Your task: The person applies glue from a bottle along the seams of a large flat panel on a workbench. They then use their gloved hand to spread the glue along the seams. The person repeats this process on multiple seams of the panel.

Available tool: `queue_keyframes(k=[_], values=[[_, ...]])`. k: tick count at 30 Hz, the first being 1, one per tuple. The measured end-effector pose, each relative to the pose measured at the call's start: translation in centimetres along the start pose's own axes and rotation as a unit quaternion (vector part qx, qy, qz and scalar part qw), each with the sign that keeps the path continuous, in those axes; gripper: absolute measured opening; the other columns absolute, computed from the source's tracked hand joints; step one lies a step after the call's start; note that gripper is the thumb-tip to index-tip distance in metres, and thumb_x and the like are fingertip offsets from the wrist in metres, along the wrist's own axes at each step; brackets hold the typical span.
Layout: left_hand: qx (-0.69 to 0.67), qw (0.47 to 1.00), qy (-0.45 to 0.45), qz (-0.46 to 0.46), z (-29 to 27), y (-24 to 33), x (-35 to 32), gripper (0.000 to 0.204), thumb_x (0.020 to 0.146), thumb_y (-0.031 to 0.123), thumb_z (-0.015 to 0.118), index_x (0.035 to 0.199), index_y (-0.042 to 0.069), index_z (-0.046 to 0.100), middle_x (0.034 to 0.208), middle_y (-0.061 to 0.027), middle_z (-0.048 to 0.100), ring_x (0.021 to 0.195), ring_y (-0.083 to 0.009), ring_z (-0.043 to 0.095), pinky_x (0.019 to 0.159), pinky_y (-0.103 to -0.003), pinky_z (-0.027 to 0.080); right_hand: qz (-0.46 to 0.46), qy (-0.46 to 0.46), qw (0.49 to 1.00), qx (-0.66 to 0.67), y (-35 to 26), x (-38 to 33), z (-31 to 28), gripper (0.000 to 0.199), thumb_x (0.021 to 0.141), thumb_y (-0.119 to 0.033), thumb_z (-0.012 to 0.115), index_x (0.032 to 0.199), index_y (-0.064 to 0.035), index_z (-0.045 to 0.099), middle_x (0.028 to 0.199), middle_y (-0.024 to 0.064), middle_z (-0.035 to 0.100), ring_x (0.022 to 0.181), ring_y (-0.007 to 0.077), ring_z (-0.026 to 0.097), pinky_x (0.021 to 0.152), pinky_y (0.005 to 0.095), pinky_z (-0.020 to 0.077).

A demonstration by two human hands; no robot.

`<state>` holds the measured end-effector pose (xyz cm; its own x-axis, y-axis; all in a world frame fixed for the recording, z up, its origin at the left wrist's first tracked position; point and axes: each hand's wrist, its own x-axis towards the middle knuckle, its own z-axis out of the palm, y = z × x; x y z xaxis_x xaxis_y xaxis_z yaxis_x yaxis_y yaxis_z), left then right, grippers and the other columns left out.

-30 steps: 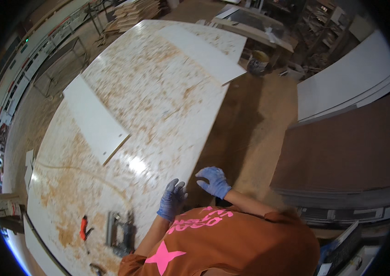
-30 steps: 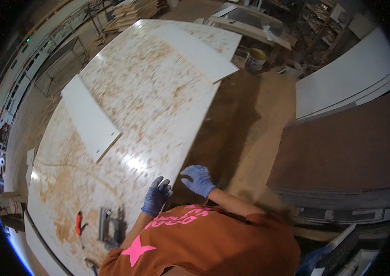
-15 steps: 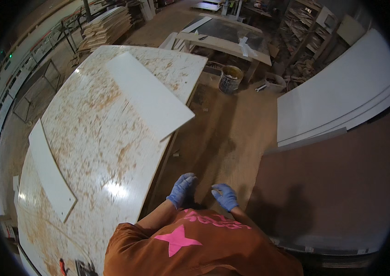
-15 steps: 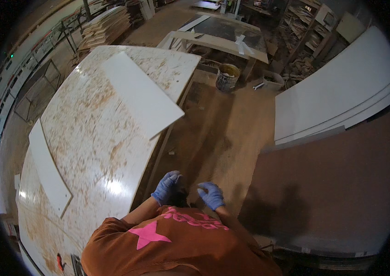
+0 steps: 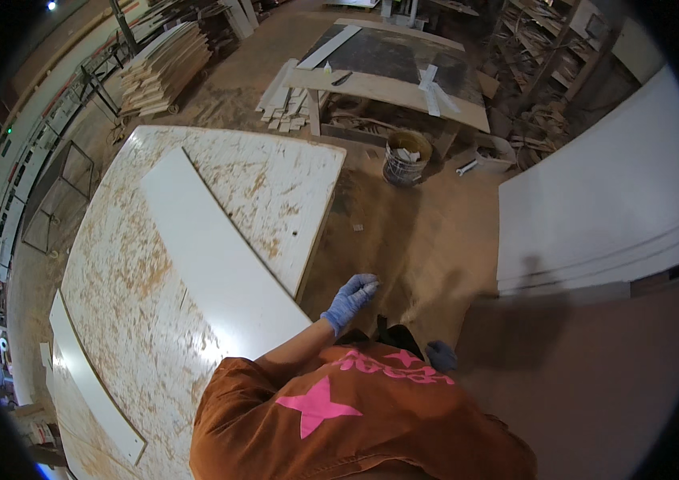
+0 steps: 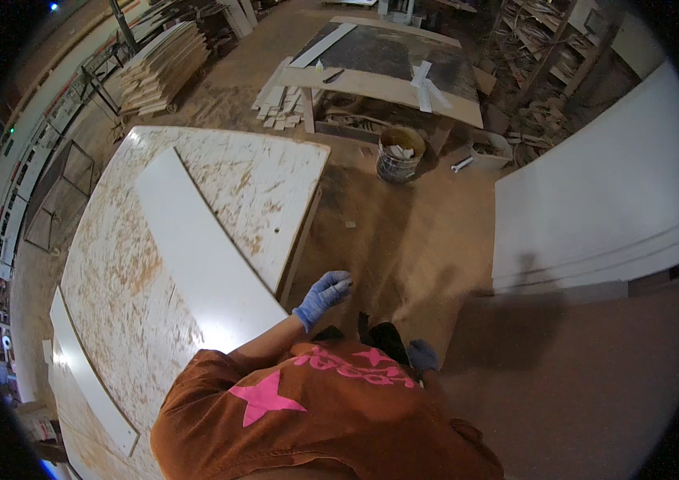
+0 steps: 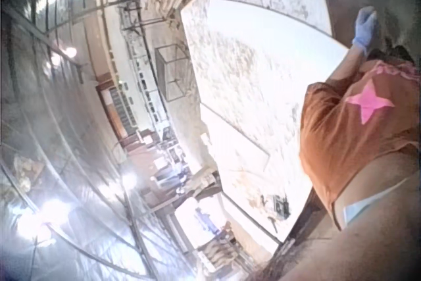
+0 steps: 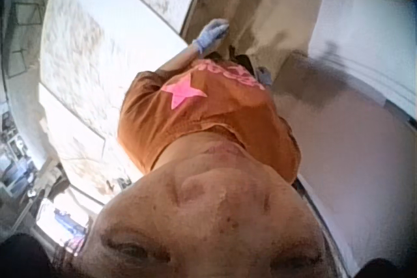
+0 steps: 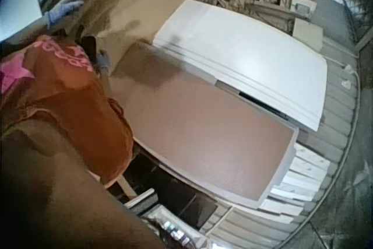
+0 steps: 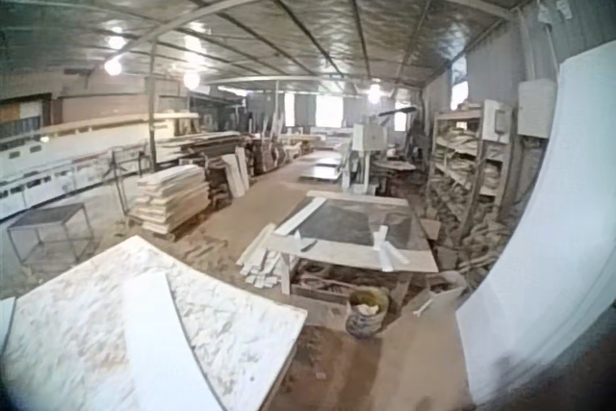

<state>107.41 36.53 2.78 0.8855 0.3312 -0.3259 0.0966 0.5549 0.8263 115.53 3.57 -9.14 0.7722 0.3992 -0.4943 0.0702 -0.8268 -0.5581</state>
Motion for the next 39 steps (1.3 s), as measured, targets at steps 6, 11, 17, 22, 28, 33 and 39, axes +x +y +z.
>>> queue_keyframes(k=[6,11,17,22,28,33,39], values=[[0.034,0.996,0.045,0.072,0.2,0.9,17.4,0.025,0.089,0.019,0.065,0.112,0.01,0.058,0.096,0.0026,0.059,0.087,-0.0087,0.054,0.077,-0.024,0.046,0.023,-0.026,0.993,-0.11,4.9,18.4,-8.4,0.041,0.084,-0.037,0.056,0.103,-0.0023,0.065,0.11,0.0193,0.063,0.101,0.0359,0.059,0.088,0.0403,0.0453],[-0.023,0.992,0.117,0.045,1.6,2.3,27.9,0.026,0.088,0.023,0.066,0.111,0.012,0.059,0.094,0.0025,0.06,0.085,-0.0087,0.055,0.072,-0.024,0.045,-0.027,0.02,0.999,0.021,-5.1,35.9,-17.8,0.037,0.082,-0.031,0.062,0.104,-0.0015,0.065,0.107,0.0165,0.066,0.098,0.0284,0.063,0.085,0.0366,0.0475],[-0.092,0.977,0.181,0.063,2.1,4.5,36.5,0.024,0.09,0.016,0.063,0.111,0.007,0.058,0.095,0.0004,0.06,0.084,-0.0093,0.053,0.075,-0.025,0.045,-0.203,-0.081,0.975,-0.042,-23.6,51.6,-23.1,0.042,0.082,-0.025,0.067,0.116,-0.0028,0.06,0.105,0.0134,0.067,0.095,0.0235,0.063,0.085,0.0329,0.0482],[-0.111,0.968,0.215,0.067,0.4,8.7,45.1,0.023,0.089,0.014,0.064,0.11,0.007,0.058,0.09,0.0007,0.06,0.08,-0.0099,0.054,0.072,-0.025,0.047,-0.225,-0.126,0.956,0.139,-34.0,66.8,-21.3,0.042,0.081,-0.018,0.07,0.118,-0.001,0.058,0.104,0.0099,0.065,0.094,0.0197,0.061,0.081,0.03,0.0483],[-0.112,0.966,0.202,0.116,-4.9,15.6,54.1,0.025,0.089,0.017,0.064,0.113,0.009,0.058,0.096,0.0009,0.06,0.085,-0.0095,0.054,0.076,-0.025,0.046,-0.246,-0.118,0.955,0.113,-46.5,80.1,-20.5,0.05,0.079,-0.016,0.073,0.123,-0.0006,0.054,0.108,0.012,0.062,0.095,0.0196,0.059,0.081,0.0307,0.0484],[-0.074,0.931,0.342,0.102,-7.8,20.1,56.3,0.028,0.09,0.018,0.062,0.115,0.006,0.056,0.097,-0.0018,0.061,0.087,-0.0108,0.055,0.078,-0.025,0.046,-0.233,-0.124,0.952,0.158,-56.0,89.0,-17.7,0.057,0.076,-0.018,0.075,0.125,-0.0006,0.051,0.106,0.0107,0.063,0.093,0.0207,0.06,0.08,0.0313,0.0488],[-0.114,0.857,0.482,0.14,-11.7,17.8,60.6,0.028,0.091,0.015,0.06,0.117,0.007,0.056,0.104,-0.0035,0.061,0.09,-0.0122,0.057,0.079,-0.026,0.048,-0.261,-0.055,0.959,0.098,-67.1,108.3,-13.7,0.064,0.072,-0.026,0.078,0.126,-0.0057,0.051,0.111,0.0138,0.064,0.1,0.0259,0.061,0.085,0.0357,0.0484]])
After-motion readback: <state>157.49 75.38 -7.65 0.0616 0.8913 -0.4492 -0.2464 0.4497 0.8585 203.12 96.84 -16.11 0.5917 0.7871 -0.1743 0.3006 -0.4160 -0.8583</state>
